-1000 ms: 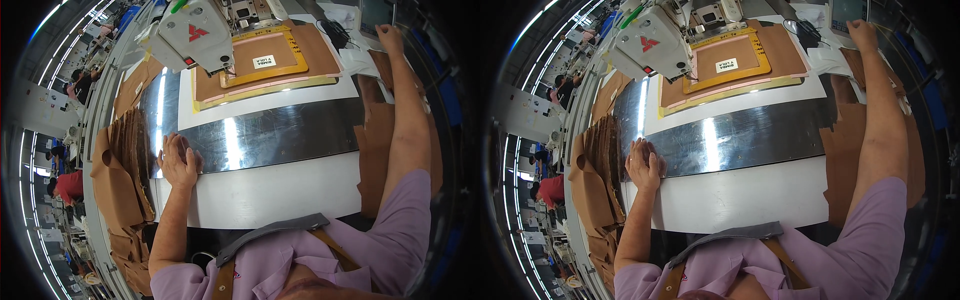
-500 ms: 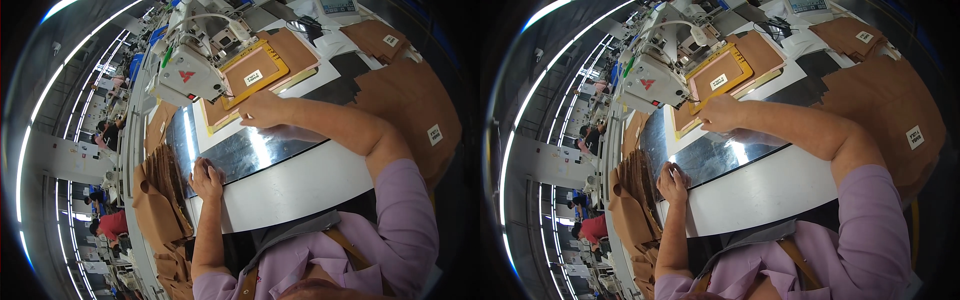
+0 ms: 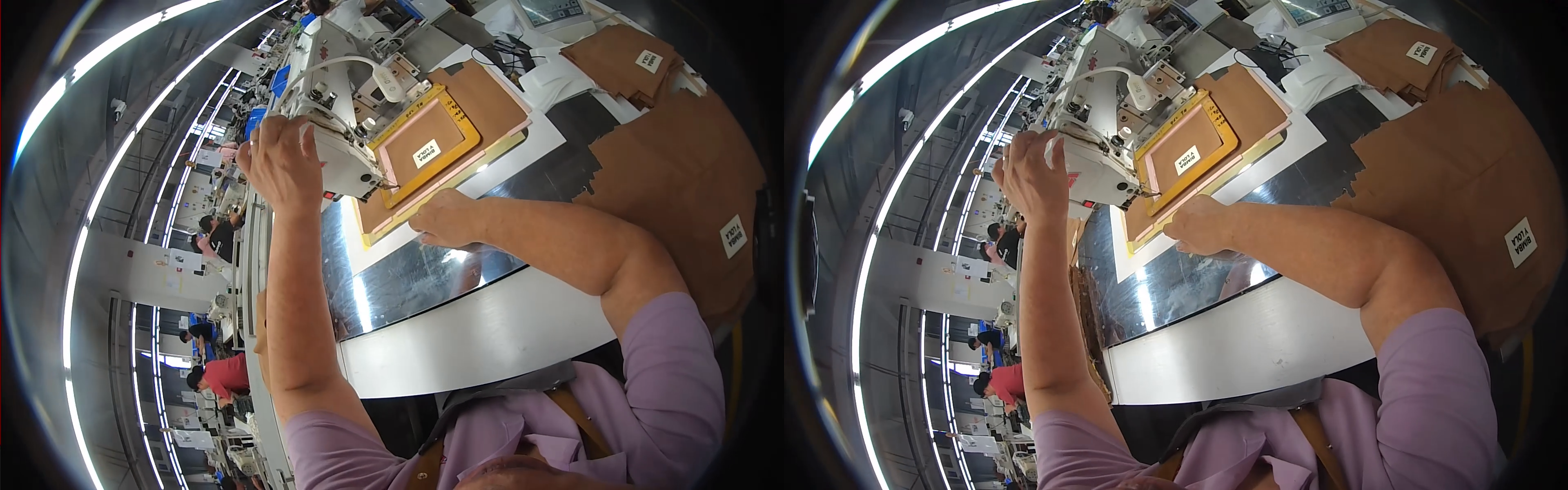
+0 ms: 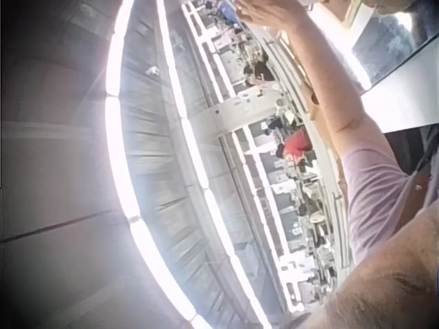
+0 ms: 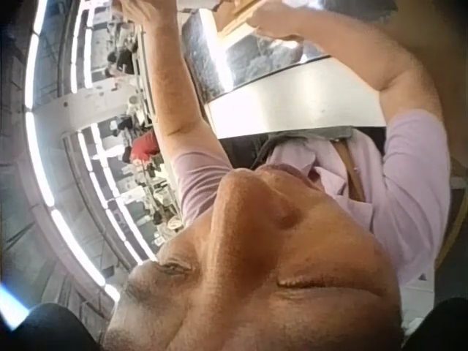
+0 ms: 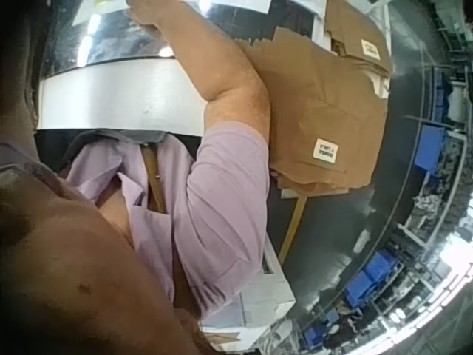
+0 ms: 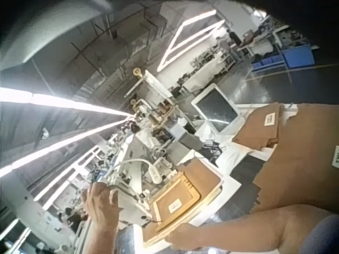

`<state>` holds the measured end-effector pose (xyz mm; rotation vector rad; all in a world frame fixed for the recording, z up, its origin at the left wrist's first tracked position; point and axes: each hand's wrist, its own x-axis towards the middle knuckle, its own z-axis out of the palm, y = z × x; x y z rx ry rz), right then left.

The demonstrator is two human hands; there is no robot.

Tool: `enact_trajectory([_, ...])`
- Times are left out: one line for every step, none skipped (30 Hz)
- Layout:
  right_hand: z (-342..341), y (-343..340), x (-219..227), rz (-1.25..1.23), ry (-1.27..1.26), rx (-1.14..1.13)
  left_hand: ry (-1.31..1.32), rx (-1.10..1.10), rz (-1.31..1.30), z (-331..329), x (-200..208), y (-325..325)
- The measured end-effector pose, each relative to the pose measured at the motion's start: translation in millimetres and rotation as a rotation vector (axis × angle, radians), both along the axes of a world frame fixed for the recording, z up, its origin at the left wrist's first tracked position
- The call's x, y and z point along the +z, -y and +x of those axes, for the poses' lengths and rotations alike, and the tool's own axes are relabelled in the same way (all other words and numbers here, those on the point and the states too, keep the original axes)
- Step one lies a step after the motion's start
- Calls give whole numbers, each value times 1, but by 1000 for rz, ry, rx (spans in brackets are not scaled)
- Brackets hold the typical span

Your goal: Operating an automated embroidery machine to sew labels onto leather pieces for bags.

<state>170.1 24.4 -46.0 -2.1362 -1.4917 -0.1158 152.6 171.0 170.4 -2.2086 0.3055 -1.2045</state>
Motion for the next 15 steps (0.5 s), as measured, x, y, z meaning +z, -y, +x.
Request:
enact_trajectory([0,1,1,-4,-16,8,-40,80,-33,11,4,1])
enact_trajectory([1,2,4,-35,-35,6,-53,106,-7,20,8,1])
enact_trajectory([2,3,6,-27,-36,13,-53,113,1,23,10,1])
enact_trajectory([4,5,6,-28,-47,17,-60,116,11,28,9,3])
enact_trajectory([5,6,6,-29,-57,22,-65,120,22,31,8,4])
enact_trajectory([6,6,7,-22,-60,26,-68,124,29,33,7,5])
enact_trajectory([6,7,7,-42,-69,23,-72,145,-11,33,5,9])
enact_trajectory([7,8,6,-63,-78,22,-75,166,-51,34,2,13])
enact_trajectory([8,9,4,-61,-83,20,-80,165,-48,37,-1,14])
enact_trajectory([8,9,4,-56,-83,22,-48,179,-32,38,-2,14])
enact_trajectory([9,9,4,-53,-82,23,-16,192,-17,39,-3,14])
enact_trajectory([9,9,5,-52,-81,25,-15,194,-16,41,-4,12])
enact_trajectory([8,9,6,-42,-74,28,3,202,-11,42,-4,12])
enact_trajectory([7,8,7,-33,-66,31,22,210,-5,42,-4,10])
enact_trajectory([6,7,9,-33,-62,36,25,215,-6,41,-2,7])
